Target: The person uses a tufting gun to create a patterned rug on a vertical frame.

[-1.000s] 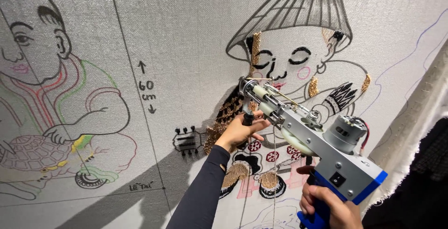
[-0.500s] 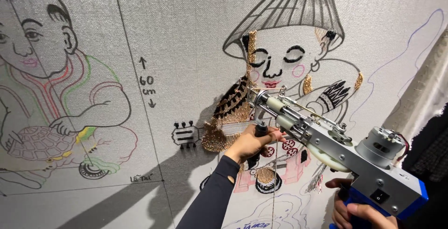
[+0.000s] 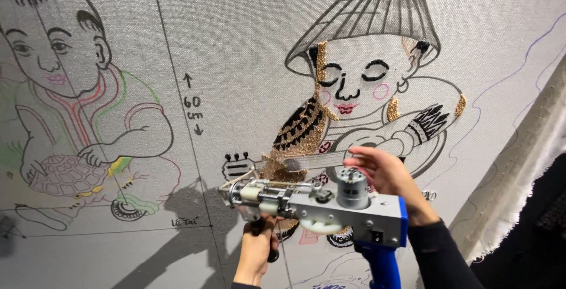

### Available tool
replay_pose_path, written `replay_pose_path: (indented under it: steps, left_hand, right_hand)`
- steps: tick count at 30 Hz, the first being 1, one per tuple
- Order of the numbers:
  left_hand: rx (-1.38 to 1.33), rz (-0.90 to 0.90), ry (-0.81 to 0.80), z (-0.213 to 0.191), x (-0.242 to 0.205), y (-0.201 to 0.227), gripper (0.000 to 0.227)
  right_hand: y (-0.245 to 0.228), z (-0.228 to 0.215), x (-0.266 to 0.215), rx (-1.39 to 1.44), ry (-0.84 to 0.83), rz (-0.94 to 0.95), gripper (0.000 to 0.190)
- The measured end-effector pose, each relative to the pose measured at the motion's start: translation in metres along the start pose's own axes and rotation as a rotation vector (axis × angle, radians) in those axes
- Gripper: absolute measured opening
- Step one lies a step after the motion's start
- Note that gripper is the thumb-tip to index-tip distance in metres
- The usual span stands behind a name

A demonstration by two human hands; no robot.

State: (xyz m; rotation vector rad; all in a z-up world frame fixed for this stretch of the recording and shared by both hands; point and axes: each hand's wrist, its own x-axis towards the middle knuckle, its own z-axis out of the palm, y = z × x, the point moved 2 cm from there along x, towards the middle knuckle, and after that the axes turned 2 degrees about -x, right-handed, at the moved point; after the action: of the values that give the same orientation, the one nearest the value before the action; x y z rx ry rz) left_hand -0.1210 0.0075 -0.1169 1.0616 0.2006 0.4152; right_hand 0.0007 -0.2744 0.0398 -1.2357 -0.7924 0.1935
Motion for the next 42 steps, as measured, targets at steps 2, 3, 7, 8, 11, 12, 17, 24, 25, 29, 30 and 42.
replay_pose_path:
  steps: [2,3,7,8,11,12,17,24,25,29,30,42]
  left_hand:
    - [0.0,0.045,0.046,-0.038,0.012,-0.038,0.013]
    - [0.001,0.085,0.089,-0.057,0.018,-0.057,0.015]
    - [0.057,0.079,0.124,-0.082,0.013,-0.065,0.014]
    - [0.085,0.09,0.122,-0.087,0.013,-0.067,0.016]
    - [0.124,0.096,0.115,-0.093,0.01,-0.066,0.019]
    - [0.135,0.093,0.107,-0.094,0.009,-0.064,0.019]
    - [0.066,0.085,0.093,-0.09,0.008,-0.065,0.017]
    - [0.047,0.034,0.097,-0.088,0.015,-0.077,0.019]
    - [0.045,0.033,0.096,-0.088,0.015,-0.08,0.019]
    - [0.061,0.082,0.077,-0.084,0.013,-0.084,0.023]
    - [0.067,0.089,0.082,-0.082,0.011,-0.082,0.023]
    - [0.057,0.105,0.105,-0.099,0.008,-0.087,0.012]
  right_hand:
    - [-0.01,0.036,0.039,-0.26,0.09,-0.078,0.051]
    - [-0.016,0.053,0.057,-0.52,0.186,-0.155,0.034]
    - [-0.014,0.088,0.101,-0.864,0.293,-0.398,0.027]
    - [-0.012,0.092,0.108,-0.931,0.316,-0.462,0.028]
    - [-0.008,0.102,0.118,-1.001,0.341,-0.544,0.025]
    - [-0.008,0.104,0.12,-1.005,0.345,-0.565,0.022]
    - [-0.003,0.102,0.115,-1.037,0.373,-0.643,0.015]
    - [0.005,0.09,0.097,-0.846,0.424,-0.649,0.012]
    - [0.0,0.094,0.096,-0.848,0.424,-0.649,0.012]
    - [-0.008,0.103,0.104,-1.013,0.337,-0.676,0.017]
    - [-0.008,0.104,0.108,-1.06,0.32,-0.688,0.019]
    - [0.023,0.076,0.103,-0.973,0.361,-0.752,0.012]
